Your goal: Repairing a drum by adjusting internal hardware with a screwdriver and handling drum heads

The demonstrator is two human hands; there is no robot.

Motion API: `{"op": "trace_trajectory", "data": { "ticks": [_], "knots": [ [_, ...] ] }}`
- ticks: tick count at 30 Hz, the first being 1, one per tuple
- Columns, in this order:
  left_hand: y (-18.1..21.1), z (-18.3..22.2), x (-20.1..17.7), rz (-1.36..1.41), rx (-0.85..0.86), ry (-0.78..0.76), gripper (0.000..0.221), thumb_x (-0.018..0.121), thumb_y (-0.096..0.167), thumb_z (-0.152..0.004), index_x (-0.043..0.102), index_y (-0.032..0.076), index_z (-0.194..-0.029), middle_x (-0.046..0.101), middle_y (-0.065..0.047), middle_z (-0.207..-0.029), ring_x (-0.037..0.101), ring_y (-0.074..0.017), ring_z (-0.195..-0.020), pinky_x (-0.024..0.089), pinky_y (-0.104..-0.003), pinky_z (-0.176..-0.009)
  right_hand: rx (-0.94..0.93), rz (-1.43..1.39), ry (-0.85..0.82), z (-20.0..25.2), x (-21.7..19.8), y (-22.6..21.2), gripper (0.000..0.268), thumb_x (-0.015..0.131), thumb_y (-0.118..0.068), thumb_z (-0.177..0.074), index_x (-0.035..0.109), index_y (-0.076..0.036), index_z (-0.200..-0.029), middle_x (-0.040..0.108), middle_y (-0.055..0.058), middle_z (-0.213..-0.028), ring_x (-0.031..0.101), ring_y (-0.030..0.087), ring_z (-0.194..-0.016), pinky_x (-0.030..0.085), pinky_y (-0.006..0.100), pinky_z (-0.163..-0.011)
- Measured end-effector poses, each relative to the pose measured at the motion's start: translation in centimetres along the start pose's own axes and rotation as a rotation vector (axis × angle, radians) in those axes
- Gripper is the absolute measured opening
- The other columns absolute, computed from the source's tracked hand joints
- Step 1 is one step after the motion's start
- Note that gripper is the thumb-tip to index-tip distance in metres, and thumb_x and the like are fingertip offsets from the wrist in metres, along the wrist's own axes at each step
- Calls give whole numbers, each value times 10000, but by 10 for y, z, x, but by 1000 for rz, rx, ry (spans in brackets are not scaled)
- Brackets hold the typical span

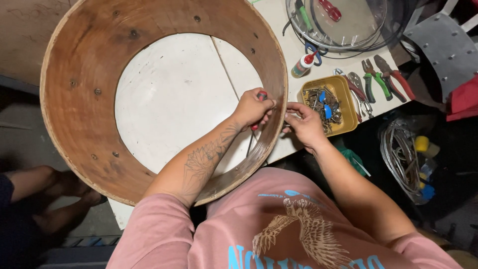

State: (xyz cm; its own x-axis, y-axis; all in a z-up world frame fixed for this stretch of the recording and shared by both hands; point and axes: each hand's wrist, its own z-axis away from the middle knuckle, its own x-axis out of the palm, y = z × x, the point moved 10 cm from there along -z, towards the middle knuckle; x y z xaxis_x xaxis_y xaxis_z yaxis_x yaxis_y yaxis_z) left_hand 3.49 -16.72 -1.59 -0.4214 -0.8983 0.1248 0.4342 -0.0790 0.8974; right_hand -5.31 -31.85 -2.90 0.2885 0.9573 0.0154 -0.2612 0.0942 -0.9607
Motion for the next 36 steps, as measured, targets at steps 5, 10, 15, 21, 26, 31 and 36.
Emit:
{"op": "trace_trajectory", "data": {
  "ticks": [5, 10, 15, 21, 26, 31, 36],
  "knots": [
    [-7, 6, -2, -35, -21, -59, 211, 687, 26, -750, 744, -9, -950, 684, -161, -643, 681, -173, -475, 610, -261, -413, 51, -48, 9, 1, -2, 7, 343, 667, -39, -978, 603, 64, -1299, 701, 153, -1065, 702, 147, -707, 655, 250, -506],
    [-8, 0, 0, -27, -42, -61, 101, 665, 39, -766, 707, -11, -843, 681, -167, -627, 677, -176, -467, 607, -261, -423, 34, -27, 10, 4, -1, -7, 344, 671, -45, -971, 614, 69, -1290, 688, 180, -1039, 723, 190, -736, 647, 260, -496],
    [-6, 4, 1, -19, -85, -79, 55, 667, 55, -779, 672, 0, -784, 699, -171, -626, 675, -169, -454, 599, -267, -400, -117, 106, 2, -7, -10, 4, 370, 719, 39, -911, 653, 39, -1275, 680, 187, -1139, 728, 206, -863, 666, 331, -619],
    [-26, -5, 2, 72, -179, -90, 142, 661, 131, -834, 660, -7, -802, 678, -141, -584, 660, -168, -425, 586, -275, -376, -120, 59, 8, -13, -12, 18, 399, 749, 64, -873, 646, 45, -1257, 667, 193, -1155, 745, 217, -883, 682, 324, -649],
    [-21, -10, -5, 46, -63, -59, 97, 703, 51, -771, 711, -20, -837, 674, -143, -619, 665, -168, -456, 600, -266, -412, -26, 5, -8, 6, -1, -7, 405, 726, -33, -935, 589, 102, -1291, 653, 194, -1092, 733, 177, -808, 662, 281, -530],
    [-19, -8, -7, 6, -70, -42, 92, 685, 58, -774, 712, -16, -821, 668, -141, -601, 666, -178, -442, 605, -282, -396, -34, 39, -12, 3, -2, -8, 381, 727, -30, -936, 613, 105, -1274, 675, 215, -1082, 734, 178, -801, 656, 281, -528],
    [-14, 5, -3, 28, -156, -25, 112, 666, 99, -801, 686, -12, -804, 674, -155, -590, 670, -195, -434, 602, -297, -390, -59, 58, -16, -4, -4, -3, 414, 760, 2, -892, 633, 73, -1280, 673, 196, -1115, 738, 192, -874, 672, 307, -608]
  ]
}}
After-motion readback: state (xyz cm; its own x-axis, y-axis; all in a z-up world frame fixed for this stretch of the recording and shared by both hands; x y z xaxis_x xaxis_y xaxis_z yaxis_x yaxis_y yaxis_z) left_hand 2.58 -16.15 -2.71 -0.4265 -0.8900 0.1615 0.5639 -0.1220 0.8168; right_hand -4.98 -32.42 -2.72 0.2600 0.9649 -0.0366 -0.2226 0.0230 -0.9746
